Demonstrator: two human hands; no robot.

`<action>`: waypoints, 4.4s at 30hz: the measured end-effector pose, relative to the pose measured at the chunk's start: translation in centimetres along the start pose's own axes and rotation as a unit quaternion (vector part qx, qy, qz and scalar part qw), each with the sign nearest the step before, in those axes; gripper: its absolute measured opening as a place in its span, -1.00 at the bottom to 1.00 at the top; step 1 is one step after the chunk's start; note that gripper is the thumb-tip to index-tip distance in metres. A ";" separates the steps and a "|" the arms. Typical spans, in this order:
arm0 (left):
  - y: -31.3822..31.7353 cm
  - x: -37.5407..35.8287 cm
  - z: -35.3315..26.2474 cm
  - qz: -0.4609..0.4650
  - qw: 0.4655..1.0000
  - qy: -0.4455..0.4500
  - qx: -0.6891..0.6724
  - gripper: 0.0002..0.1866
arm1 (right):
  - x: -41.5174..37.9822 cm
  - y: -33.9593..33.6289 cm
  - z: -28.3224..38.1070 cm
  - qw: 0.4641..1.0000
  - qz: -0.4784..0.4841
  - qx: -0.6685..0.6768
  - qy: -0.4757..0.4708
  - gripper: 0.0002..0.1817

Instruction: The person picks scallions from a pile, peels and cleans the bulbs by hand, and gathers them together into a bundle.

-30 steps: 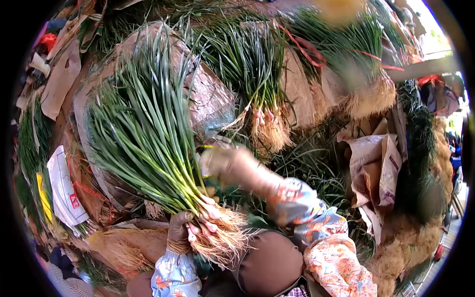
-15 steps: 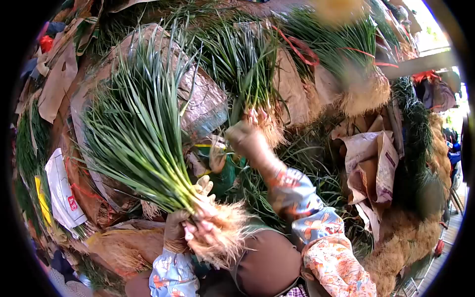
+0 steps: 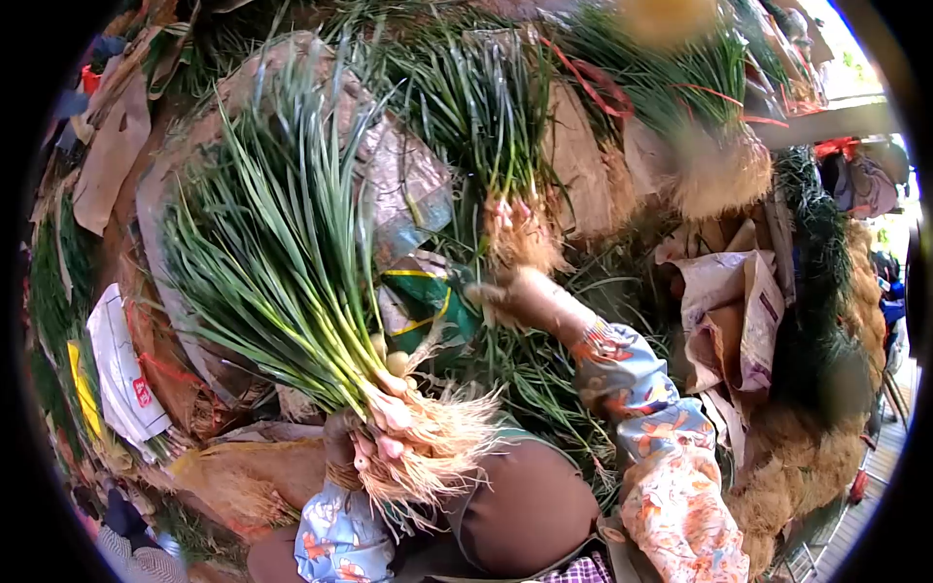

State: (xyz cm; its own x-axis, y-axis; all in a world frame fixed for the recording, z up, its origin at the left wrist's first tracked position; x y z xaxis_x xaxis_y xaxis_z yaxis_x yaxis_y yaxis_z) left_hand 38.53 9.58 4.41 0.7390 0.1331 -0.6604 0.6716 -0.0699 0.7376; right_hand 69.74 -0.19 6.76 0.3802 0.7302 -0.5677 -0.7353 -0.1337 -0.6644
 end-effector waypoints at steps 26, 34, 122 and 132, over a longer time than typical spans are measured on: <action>8.3 0.0 -0.7 0.060 0.996 0.063 0.035 -0.36 | 1.9 3.9 1.3 0.883 -0.235 0.404 0.043 -0.80; 8.6 -0.7 -2.3 0.087 0.992 -0.021 0.089 -0.42 | -0.6 -1.5 6.4 0.964 -0.235 0.111 0.062 -0.67; 16.4 -19.8 -1.0 0.179 0.950 -0.142 0.213 -0.48 | -19.1 -3.2 25.9 0.457 -0.383 -0.299 -0.745 -0.72; 23.3 -21.0 0.4 0.181 0.727 -0.373 0.548 -0.67 | -25.3 -3.0 21.1 0.600 -0.339 -0.332 -0.644 -0.67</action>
State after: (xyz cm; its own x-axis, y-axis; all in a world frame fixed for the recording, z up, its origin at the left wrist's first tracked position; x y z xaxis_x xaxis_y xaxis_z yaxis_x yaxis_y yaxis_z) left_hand 38.67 4.81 35.42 0.4249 -0.6344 -0.6458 -0.2370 -0.7664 0.5970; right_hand 50.42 -4.15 33.39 -0.5972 0.6233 0.5049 -0.1076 0.5616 -0.8204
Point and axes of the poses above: each hand's wrist, its own x-axis towards the middle knuckle, its own y-axis out of the palm, z = x × y, the point moved 2 cm from there along x, towards the middle knuckle, and after that the axes turned 6 degrees about -x, right-handed, at the moved point
